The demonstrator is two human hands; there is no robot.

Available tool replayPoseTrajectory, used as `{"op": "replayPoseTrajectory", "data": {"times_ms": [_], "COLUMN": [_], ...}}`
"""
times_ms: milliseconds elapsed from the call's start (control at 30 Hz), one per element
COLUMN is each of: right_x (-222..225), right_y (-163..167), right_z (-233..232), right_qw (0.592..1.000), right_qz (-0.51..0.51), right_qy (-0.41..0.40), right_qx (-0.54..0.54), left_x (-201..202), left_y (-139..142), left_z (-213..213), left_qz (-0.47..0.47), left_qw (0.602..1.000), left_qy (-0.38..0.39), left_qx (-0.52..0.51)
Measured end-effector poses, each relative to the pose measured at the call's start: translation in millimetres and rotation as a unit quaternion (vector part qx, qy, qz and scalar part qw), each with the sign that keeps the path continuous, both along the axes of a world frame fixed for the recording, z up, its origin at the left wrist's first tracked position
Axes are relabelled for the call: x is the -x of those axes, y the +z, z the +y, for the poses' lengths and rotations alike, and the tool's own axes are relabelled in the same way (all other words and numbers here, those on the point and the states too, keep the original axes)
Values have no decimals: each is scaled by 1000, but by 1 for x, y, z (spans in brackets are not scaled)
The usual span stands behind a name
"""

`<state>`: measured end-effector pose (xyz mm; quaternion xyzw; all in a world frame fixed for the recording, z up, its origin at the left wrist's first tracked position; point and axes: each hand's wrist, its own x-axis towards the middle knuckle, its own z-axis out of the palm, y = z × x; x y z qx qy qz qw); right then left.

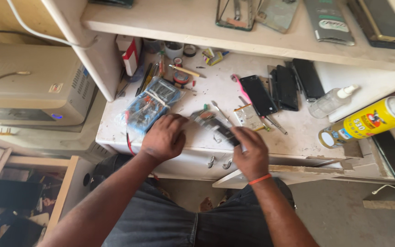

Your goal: The person sits at a cluttered repair workbench and disassembles a smartphone. They pry open the phone's back cover, remove internal components and screws, handle the exposed frame and battery area, and work on the opened device with small hand tools.

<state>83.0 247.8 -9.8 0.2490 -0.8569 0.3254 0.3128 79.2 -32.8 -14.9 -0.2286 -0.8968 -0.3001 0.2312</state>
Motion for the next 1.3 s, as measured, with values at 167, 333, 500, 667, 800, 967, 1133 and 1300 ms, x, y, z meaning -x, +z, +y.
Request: {"op": "replayPoseTrajectory", "data": {"times_ms": [167,333,500,667,800,967,1133,1300], "right_x": [8,-2,-19,-23,-8,16,27,33], "right_y": [-20,-24,-7,-5,-1,18,26,17], "right_z": [8,5,-2,-30,-48,-39,-13,-4], "right_qw": [965,959,1000,992,988,979,969,979], "right_qz": [-159,-181,-14,-34,-41,-118,-132,-118], "right_qy": [-50,-51,-2,-26,-50,-3,42,46], "right_qx": [202,213,-8,-120,-138,-168,-205,-157], "left_x": [2,7,2,-2,-2,-2,-3,-2], "left_y": [-7,-12,-13,-13,-11,-7,-6,-9], "left_z": [-1,6,2,-1,-2,-1,0,1], "left_qz": [14,-12,-17,-10,21,0,-14,26], "left_qw": [988,983,988,986,985,981,975,982], "left_qy": [4,58,52,42,39,33,28,42], "left_qx": [156,172,144,163,169,193,222,183]}}
